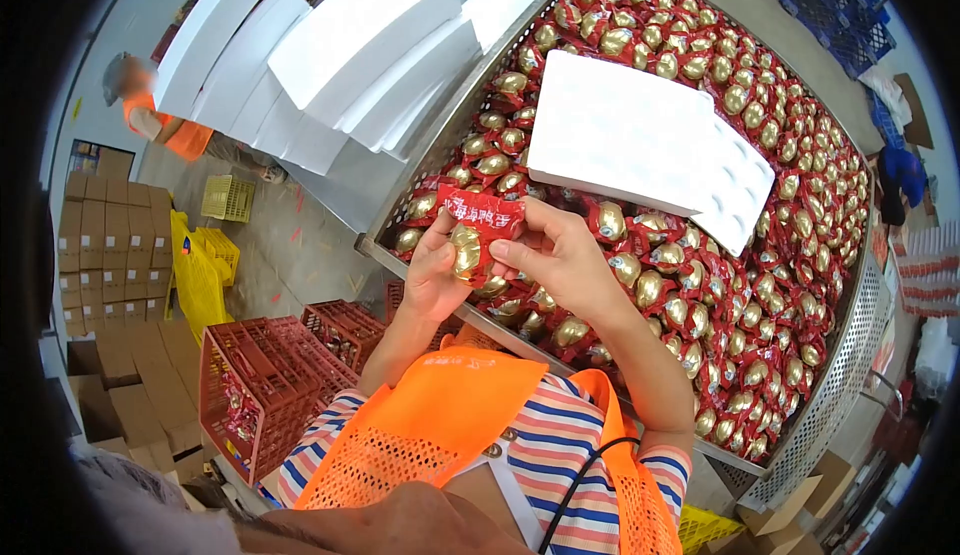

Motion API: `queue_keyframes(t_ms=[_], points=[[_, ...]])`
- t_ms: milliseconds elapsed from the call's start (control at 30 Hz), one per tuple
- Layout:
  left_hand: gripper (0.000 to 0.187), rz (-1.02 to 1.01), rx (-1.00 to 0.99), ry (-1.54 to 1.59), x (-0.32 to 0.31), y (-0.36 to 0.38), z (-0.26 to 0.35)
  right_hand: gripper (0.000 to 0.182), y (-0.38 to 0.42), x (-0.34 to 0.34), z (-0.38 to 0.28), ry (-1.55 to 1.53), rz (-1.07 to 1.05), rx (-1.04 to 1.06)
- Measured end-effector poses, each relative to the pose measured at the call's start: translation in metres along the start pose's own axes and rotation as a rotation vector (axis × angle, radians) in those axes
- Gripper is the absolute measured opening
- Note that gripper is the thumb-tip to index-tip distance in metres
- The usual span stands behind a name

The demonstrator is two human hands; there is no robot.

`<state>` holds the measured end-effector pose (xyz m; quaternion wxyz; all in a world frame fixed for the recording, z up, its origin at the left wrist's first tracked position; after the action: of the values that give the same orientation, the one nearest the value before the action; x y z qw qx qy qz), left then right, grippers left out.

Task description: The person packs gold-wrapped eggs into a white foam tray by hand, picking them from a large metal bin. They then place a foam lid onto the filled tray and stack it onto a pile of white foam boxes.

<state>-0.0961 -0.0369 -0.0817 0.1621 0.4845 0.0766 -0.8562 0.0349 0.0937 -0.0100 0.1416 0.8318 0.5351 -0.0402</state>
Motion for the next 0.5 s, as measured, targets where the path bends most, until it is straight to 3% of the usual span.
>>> queue_keyframes(t_ms=[200,400,500], points=[[0.071,0.029,-0.056,-0.133,0.001,0.007,0.006,0.03,0.001,-0.011,0.008,-0.142,0.028,0.011],[0.049,-0.01,-0.004,0.04,-0.011,0.003,0.002,0.033,0.003,-0.006,0.023,-0.378,0.091,0.012],[0.048,-0.056,0.043,0.068,-0.011,0.002,0.004,0.029,0.005,-0.01,0.018,-0.227,0.169,0.036]])
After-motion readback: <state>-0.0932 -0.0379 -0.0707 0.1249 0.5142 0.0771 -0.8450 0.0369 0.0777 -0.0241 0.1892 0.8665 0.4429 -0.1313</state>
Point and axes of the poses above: each hand's wrist, its own y-axis away from the middle knuckle, its own x-axis out of the back of the hand, z = x × y, the point moved 1 cm from there along -y, towards the middle knuckle, and after that the axes turned 5 degrees about y, right-handed, at the moved point
